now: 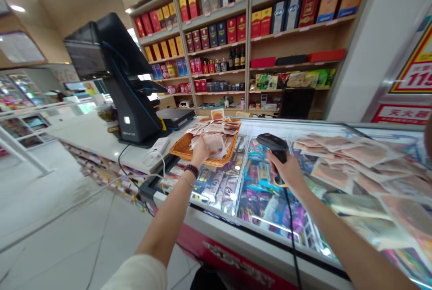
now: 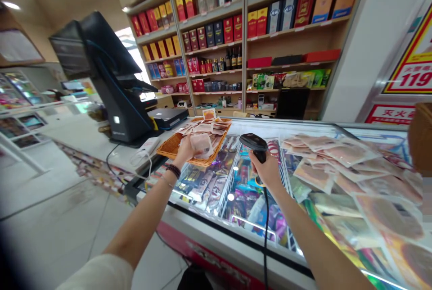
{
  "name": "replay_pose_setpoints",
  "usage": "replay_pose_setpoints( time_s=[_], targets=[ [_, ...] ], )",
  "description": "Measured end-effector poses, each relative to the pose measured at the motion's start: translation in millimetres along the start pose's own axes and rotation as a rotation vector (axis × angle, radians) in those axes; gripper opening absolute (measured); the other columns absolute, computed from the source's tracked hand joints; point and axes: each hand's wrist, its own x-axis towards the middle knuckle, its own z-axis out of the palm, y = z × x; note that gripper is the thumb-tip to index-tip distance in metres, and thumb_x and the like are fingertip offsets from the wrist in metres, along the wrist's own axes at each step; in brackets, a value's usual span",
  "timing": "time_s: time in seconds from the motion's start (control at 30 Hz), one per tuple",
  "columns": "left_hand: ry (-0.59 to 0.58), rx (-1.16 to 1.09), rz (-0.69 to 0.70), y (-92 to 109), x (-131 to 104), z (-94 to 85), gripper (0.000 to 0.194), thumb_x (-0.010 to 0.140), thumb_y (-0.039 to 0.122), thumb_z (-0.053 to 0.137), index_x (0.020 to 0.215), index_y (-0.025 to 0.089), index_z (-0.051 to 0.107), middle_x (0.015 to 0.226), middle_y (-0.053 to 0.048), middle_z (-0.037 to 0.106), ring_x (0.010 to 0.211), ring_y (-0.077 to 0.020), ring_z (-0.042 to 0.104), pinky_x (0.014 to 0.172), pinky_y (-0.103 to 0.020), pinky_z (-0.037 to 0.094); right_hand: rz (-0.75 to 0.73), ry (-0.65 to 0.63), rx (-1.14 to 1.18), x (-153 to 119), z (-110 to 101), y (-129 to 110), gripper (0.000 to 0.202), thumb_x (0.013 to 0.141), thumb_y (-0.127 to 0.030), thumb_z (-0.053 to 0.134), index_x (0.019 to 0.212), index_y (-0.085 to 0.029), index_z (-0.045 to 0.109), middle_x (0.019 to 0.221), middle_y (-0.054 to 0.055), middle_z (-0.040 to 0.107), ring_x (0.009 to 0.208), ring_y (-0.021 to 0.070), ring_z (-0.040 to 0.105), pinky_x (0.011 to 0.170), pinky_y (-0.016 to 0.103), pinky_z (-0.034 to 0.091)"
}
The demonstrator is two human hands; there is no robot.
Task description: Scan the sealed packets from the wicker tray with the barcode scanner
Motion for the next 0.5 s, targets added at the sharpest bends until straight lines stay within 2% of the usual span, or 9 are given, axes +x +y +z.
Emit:
replay_pose_setpoints(
  time_s=[0.13,0.27,0.4,0.5],
  targets=[
    [0.033,-0.072,0.020,-0.7,-3.1,0.7,0.071,0.072,0.037,0.086,0.132,0.012,0.060,0.125,-0.023,0.072,0.121,-0.0394,0.067,0.100,-0.047,0.051,0.008,0.002,0.017,-3.9,-4.6,-1.9,0.052,0.072,-0.073,0.073,0.068,-0.024,0.055,0.045,-0.001,0.056,0.038,0.0147,0.050,0.041,0.027,0.042],
    [0.088,-0.292,0.032,8.6,-2.9,4.7,0.061,0.074,0.032,0.084,0.129,0.013,0.064,0.114,-0.017,0.077,0.102,-0.0299,0.074,0.090,-0.040,0.055,0.010,-0.022,0.006,-4.7,-6.6,-4.3,0.052,0.073,-0.074,0.070,0.065,-0.026,0.052,0.044,-0.001,0.054,0.038,0.0146,0.050,0.042,0.028,0.043],
    [0.081,-0.497,0.163,33.6,-1.0,13.3,0.029,0.080,0.023,0.075,0.108,0.014,0.073,0.109,-0.012,0.079,0.095,-0.0238,0.074,0.088,-0.035,0.057,0.027,-0.044,0.005,-6.6,-8.9,-3.5,0.051,0.073,-0.073,0.070,0.065,-0.027,0.051,0.044,-0.002,0.054,0.038,0.0149,0.049,0.042,0.028,0.042],
    [0.095,-0.628,0.185,59.8,-2.4,26.6,0.021,0.084,0.024,0.072,0.103,0.015,0.073,0.105,-0.010,0.079,0.094,-0.0227,0.074,0.087,-0.034,0.058,0.009,-0.019,-0.020,-9.6,-12.9,-1.3,0.049,0.076,-0.071,0.071,0.066,-0.026,0.053,0.045,-0.001,0.056,0.039,0.0151,0.050,0.044,0.028,0.043]
  ],
)
